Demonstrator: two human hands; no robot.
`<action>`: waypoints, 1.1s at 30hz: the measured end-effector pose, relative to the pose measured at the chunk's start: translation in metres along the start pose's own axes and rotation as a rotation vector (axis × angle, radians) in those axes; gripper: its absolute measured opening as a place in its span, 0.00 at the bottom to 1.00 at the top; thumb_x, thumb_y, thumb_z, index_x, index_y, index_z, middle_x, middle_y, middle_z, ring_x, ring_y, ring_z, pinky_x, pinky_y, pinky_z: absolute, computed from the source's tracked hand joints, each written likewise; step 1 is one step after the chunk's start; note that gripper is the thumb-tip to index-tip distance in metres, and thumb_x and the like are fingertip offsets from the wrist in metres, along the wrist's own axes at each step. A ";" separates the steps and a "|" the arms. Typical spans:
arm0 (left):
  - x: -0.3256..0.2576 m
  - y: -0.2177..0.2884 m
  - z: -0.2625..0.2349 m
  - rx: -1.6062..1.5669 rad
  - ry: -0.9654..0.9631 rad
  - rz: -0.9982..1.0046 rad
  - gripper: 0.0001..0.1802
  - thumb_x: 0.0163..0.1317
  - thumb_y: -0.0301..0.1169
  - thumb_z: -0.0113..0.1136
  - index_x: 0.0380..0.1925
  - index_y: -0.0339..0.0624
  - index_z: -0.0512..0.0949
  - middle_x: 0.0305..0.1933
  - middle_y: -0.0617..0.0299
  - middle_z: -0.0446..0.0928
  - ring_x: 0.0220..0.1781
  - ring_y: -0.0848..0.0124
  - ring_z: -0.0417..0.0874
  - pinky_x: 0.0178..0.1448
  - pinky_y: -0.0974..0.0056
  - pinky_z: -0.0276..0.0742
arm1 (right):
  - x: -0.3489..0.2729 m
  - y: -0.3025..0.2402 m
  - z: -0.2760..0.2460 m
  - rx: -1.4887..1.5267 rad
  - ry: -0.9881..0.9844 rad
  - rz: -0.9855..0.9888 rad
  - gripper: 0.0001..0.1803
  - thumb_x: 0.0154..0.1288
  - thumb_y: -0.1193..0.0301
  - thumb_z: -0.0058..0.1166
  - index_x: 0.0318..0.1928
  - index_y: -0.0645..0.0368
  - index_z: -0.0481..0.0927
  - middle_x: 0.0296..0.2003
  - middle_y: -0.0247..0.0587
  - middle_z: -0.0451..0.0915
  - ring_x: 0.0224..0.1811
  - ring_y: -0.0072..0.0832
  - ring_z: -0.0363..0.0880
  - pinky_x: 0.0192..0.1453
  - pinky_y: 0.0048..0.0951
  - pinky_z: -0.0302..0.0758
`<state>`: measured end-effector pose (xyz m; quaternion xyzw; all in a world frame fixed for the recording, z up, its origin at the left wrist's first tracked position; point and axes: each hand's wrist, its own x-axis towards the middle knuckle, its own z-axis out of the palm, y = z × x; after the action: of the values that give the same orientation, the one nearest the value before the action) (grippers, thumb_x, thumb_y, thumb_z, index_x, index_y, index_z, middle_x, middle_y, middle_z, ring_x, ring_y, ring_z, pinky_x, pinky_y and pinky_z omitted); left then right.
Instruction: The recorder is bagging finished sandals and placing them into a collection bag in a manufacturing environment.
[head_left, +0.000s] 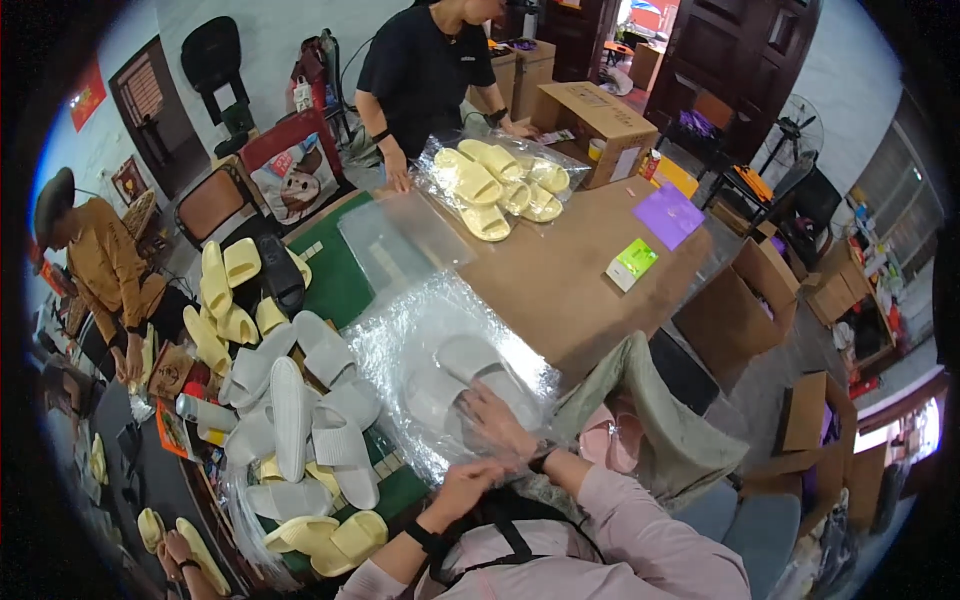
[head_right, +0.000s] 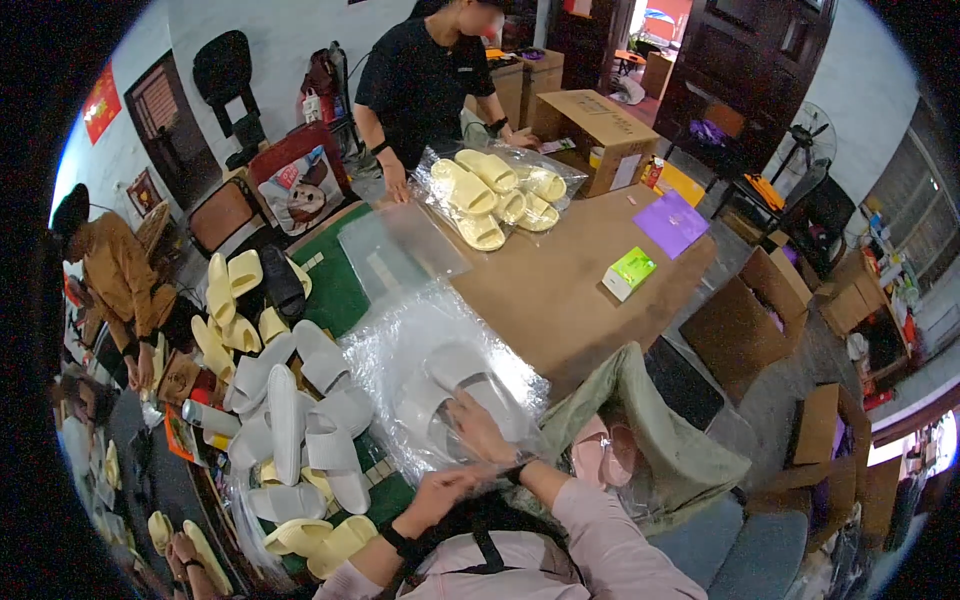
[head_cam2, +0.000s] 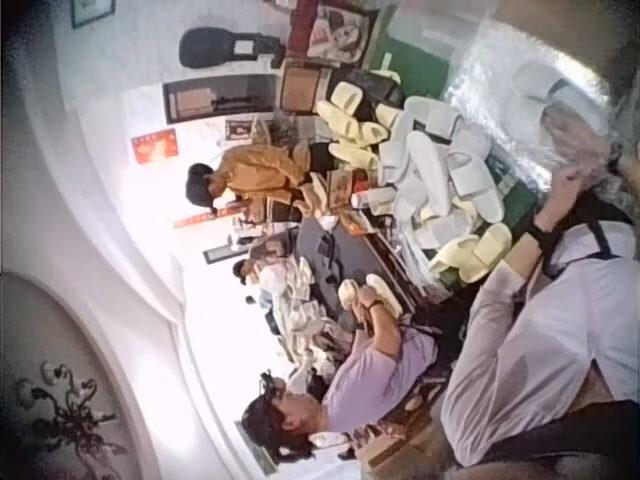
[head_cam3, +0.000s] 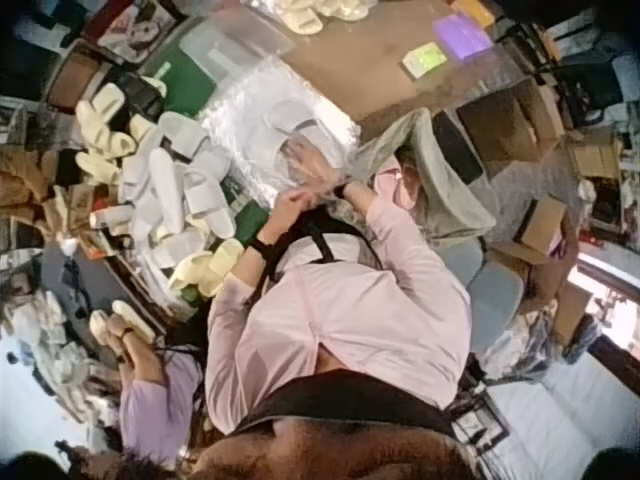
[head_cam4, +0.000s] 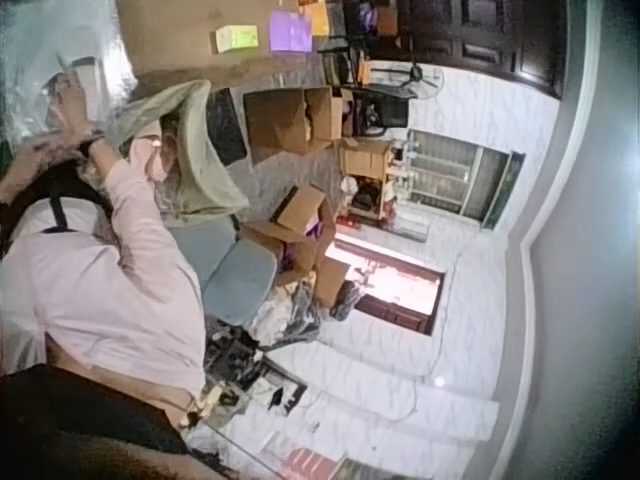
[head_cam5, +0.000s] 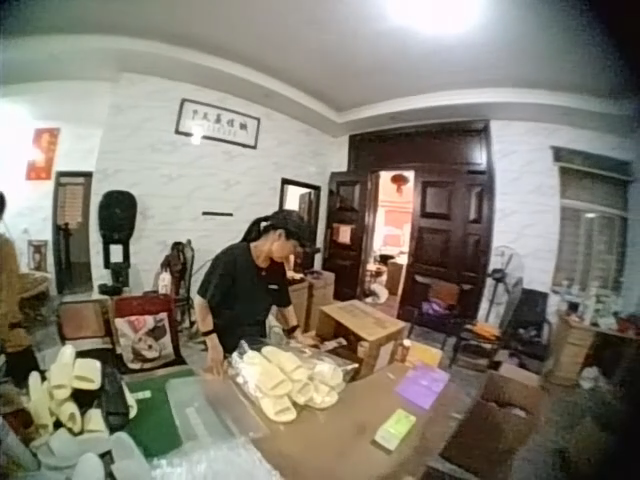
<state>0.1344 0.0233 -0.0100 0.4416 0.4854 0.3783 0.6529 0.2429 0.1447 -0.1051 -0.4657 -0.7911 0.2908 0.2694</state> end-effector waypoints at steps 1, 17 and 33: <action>0.003 0.008 -0.006 -0.031 0.112 -0.058 0.10 0.64 0.27 0.53 0.41 0.35 0.80 0.41 0.65 0.81 0.43 0.73 0.78 0.49 0.71 0.72 | -0.012 0.004 -0.011 -0.079 -0.019 -0.272 0.16 0.56 0.67 0.52 0.44 0.61 0.75 0.51 0.57 0.70 0.50 0.49 0.70 0.50 0.43 0.69; 0.018 0.045 0.024 -0.047 -0.281 0.232 0.09 0.55 0.16 0.56 0.36 0.33 0.82 0.42 0.57 0.80 0.52 0.65 0.76 0.56 0.64 0.70 | -0.108 -0.014 -0.075 0.077 0.385 0.205 0.21 0.56 0.66 0.54 0.50 0.60 0.72 0.60 0.47 0.65 0.61 0.48 0.65 0.61 0.52 0.61; 0.061 -0.151 0.089 1.612 -0.944 0.614 0.36 0.55 0.38 0.56 0.64 0.38 0.58 0.67 0.50 0.60 0.68 0.60 0.60 0.70 0.51 0.50 | -0.298 0.000 -0.199 0.128 0.884 0.829 0.10 0.57 0.70 0.52 0.34 0.64 0.80 0.27 0.41 0.82 0.27 0.26 0.79 0.35 0.30 0.74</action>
<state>0.2453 0.0116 -0.1586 0.9676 0.1516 -0.1282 0.1561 0.5077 -0.0799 -0.0150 -0.7945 -0.3381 0.1973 0.4642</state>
